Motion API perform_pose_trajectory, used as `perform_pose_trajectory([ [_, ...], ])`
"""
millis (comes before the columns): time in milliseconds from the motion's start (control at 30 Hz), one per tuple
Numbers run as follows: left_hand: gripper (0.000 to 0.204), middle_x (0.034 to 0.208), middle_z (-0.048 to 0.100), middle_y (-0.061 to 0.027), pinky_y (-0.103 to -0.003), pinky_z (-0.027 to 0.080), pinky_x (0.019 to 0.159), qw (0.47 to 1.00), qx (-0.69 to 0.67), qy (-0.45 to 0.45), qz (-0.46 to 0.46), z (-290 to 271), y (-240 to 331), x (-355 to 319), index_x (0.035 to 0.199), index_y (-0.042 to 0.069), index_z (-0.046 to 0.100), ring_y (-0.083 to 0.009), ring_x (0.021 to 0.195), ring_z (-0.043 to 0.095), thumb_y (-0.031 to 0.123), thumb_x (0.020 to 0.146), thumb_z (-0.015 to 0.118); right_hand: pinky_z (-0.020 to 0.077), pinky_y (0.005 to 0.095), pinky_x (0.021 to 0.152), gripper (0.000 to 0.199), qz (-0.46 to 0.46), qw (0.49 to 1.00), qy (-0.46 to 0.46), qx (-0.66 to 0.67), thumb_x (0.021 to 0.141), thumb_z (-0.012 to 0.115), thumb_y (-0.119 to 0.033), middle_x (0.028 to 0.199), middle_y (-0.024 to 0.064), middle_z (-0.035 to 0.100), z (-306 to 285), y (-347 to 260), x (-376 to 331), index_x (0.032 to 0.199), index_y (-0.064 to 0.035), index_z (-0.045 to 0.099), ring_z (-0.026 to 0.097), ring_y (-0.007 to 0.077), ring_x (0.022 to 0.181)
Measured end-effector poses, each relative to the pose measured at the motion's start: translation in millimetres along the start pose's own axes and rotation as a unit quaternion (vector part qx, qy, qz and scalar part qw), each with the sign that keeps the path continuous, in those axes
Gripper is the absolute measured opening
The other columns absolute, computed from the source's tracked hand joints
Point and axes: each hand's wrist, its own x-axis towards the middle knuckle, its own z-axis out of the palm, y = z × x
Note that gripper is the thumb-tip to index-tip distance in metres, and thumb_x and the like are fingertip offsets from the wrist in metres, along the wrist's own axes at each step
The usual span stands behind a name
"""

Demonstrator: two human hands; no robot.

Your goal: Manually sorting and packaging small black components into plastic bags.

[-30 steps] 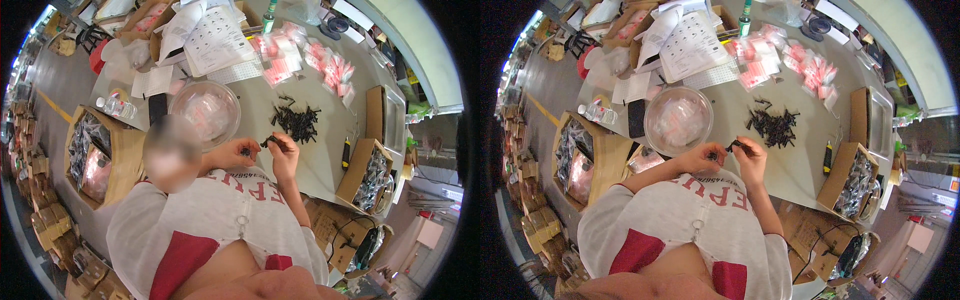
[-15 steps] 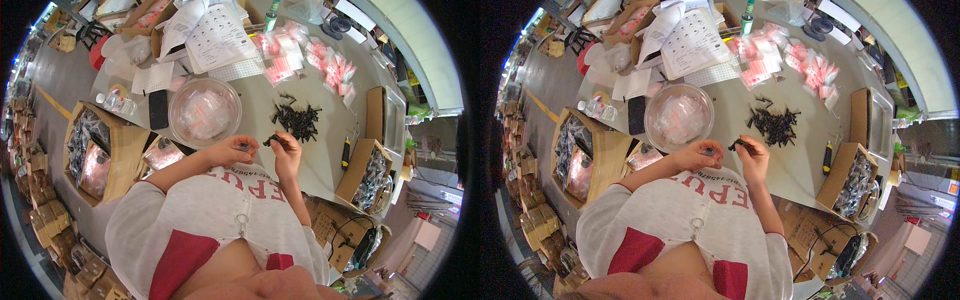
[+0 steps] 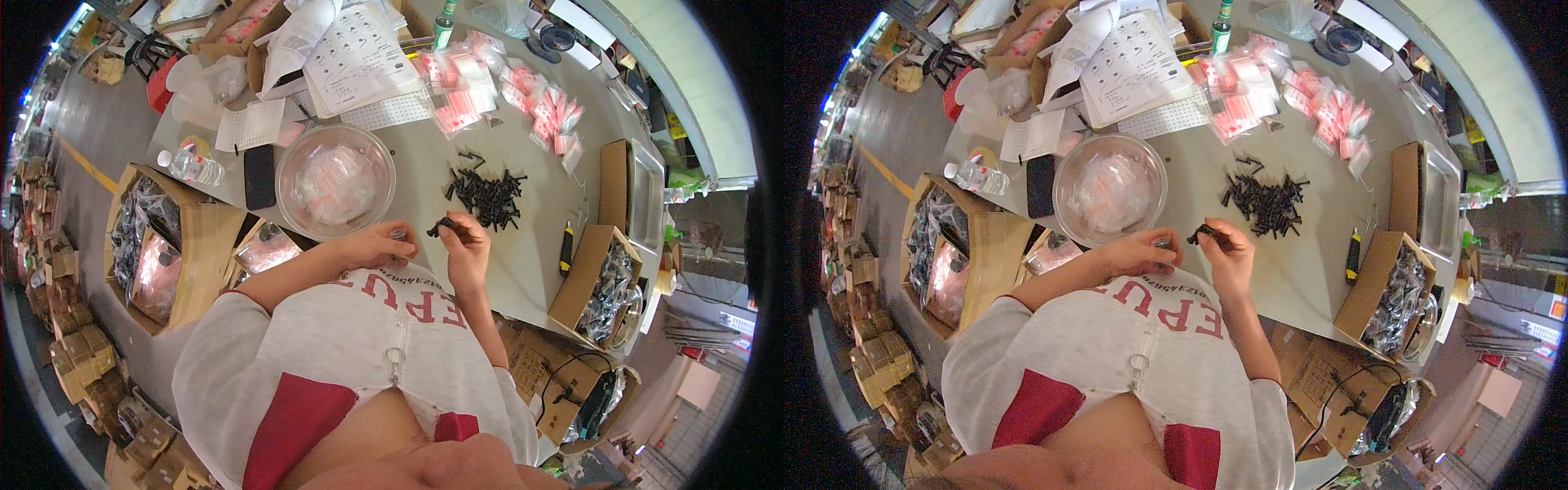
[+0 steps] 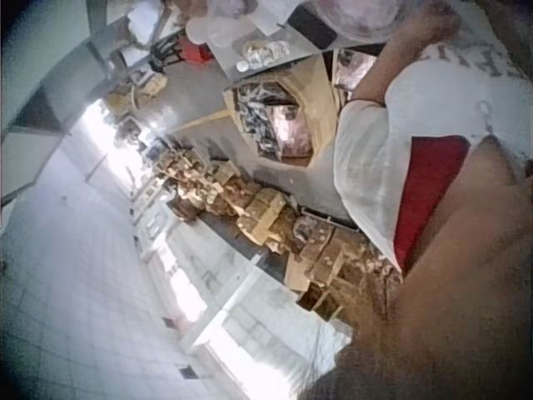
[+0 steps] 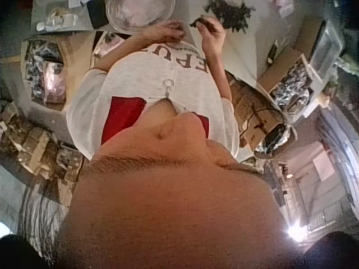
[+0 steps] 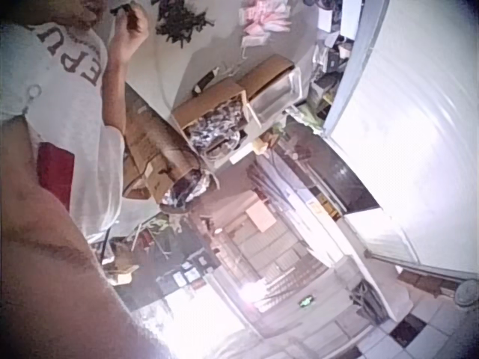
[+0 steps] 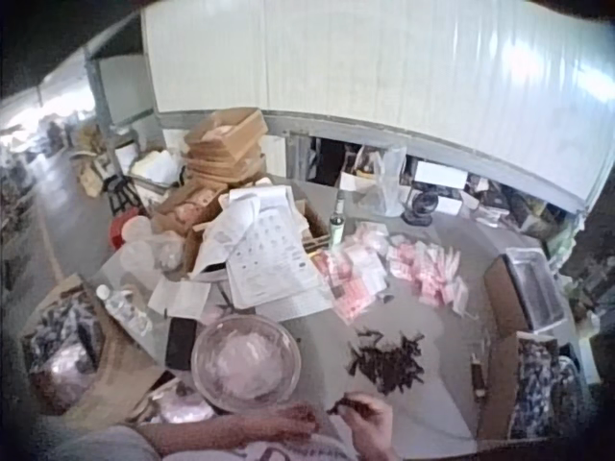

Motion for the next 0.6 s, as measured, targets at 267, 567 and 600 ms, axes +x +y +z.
perform_pose_trajectory([
  [267,0.025,0.099,0.055,-0.0023,-0.034,0.047,0.079,0.990,-0.097,0.030,-0.096,-12.3,9.4,10.5,0.105,0.012,0.049,-0.0136,0.094,0.054,0.029,0.090,0.060,0.0460,0.0205,0.071,0.022,0.008,1.000,0.010,0.003,0.080,0.063,0.007,0.090,0.0007,0.062,-2.1,15.4,8.3,0.102,0.0019,0.063,0.055,0.0060,0.079],
  [567,0.029,0.095,0.056,-0.0015,-0.028,0.047,0.075,0.982,0.180,0.049,-0.033,-1.5,14.2,14.4,0.105,0.009,0.053,-0.0118,0.088,0.055,0.014,0.081,0.069,0.0486,0.0230,0.073,0.023,0.075,0.994,-0.080,-0.021,0.080,0.064,0.003,0.090,0.0028,0.064,11.0,22.2,24.9,0.103,0.0003,0.063,0.058,0.0086,0.081],
  [600,0.030,0.092,0.055,-0.0003,-0.026,0.046,0.072,0.981,0.187,0.044,-0.020,-1.0,15.1,15.3,0.103,0.008,0.054,-0.0100,0.084,0.054,0.014,0.079,0.070,0.0490,0.0232,0.072,0.022,0.102,0.990,-0.095,-0.020,0.080,0.064,0.002,0.090,0.0032,0.064,10.9,25.6,24.3,0.103,0.0002,0.063,0.059,0.0088,0.081],
])
